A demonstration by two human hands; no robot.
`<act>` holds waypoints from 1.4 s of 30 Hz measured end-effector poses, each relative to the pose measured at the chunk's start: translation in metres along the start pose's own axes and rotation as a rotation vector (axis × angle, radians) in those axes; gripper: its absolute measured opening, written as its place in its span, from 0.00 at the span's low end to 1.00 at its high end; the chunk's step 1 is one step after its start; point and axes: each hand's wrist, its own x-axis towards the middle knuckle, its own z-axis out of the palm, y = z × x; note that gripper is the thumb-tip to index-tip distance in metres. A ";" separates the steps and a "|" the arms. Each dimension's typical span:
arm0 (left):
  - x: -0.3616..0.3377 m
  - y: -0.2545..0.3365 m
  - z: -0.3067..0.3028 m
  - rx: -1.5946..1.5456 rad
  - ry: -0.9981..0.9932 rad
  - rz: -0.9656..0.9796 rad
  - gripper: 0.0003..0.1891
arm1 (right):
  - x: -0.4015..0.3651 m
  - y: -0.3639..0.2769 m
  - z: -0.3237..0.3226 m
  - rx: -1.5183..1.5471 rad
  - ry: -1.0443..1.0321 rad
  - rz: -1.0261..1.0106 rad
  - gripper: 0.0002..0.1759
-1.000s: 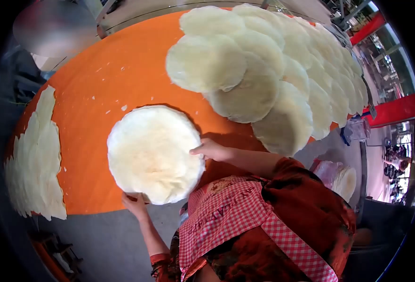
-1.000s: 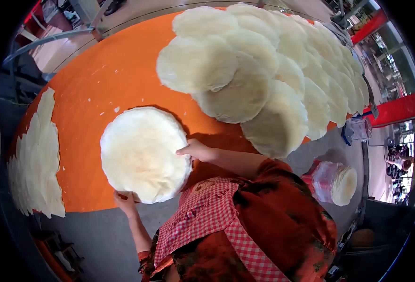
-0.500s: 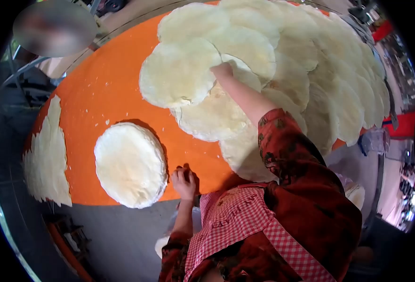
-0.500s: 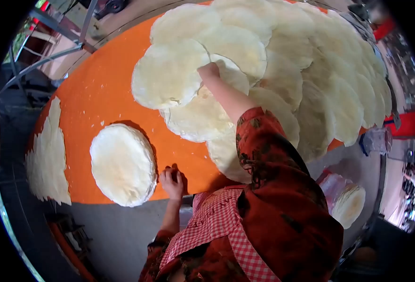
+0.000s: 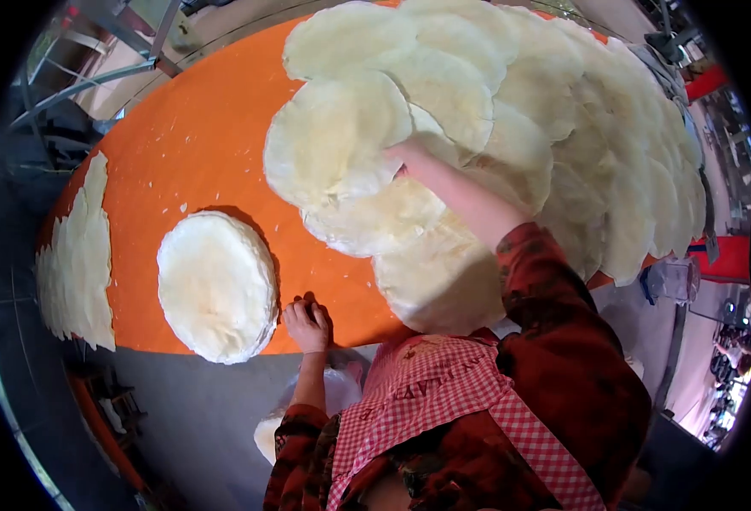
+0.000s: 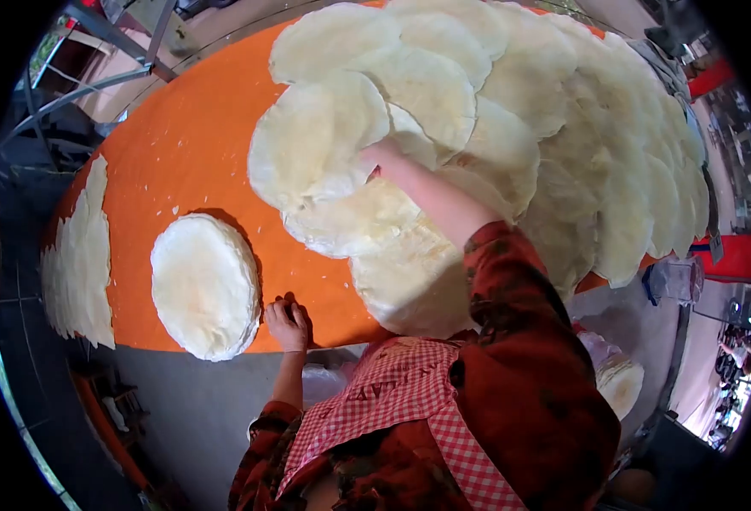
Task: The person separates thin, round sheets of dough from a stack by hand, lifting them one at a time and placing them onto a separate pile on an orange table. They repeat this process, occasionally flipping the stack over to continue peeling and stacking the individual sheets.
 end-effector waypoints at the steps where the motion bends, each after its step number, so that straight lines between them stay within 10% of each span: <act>1: -0.001 0.000 -0.001 -0.004 -0.006 -0.004 0.08 | -0.005 -0.003 0.009 -0.128 0.042 -0.053 0.15; 12: 0.078 0.057 -0.002 -0.379 -0.055 0.321 0.10 | -0.009 -0.082 0.090 0.199 -0.235 -0.184 0.19; 16: 0.139 0.051 0.048 0.051 -0.184 0.501 0.20 | -0.009 -0.138 0.133 0.155 -0.340 -0.399 0.16; 23: 0.179 0.024 0.071 0.125 -0.107 0.331 0.21 | -0.146 -0.158 0.068 0.194 -0.328 -0.449 0.22; 24: 0.181 0.017 0.076 0.138 -0.137 0.261 0.21 | -0.114 -0.129 0.038 0.266 -0.261 -0.378 0.24; 25: 0.183 0.008 0.085 0.152 -0.170 0.193 0.22 | -0.114 -0.100 0.007 -0.335 -0.251 -0.778 0.24; 27: 0.188 0.000 0.086 0.127 -0.141 0.113 0.23 | -0.095 -0.030 -0.038 -0.608 -0.182 -0.687 0.24; 28: 0.187 0.000 0.081 0.115 -0.026 0.159 0.21 | -0.082 -0.003 -0.059 -0.239 -0.132 -0.254 0.25; 30: 0.187 -0.001 0.082 0.128 0.048 0.220 0.18 | -0.087 0.026 -0.060 -0.313 0.159 -0.357 0.25; 42: 0.188 -0.018 0.082 -0.136 0.042 0.155 0.15 | -0.080 0.012 -0.056 -1.043 0.681 -0.678 0.28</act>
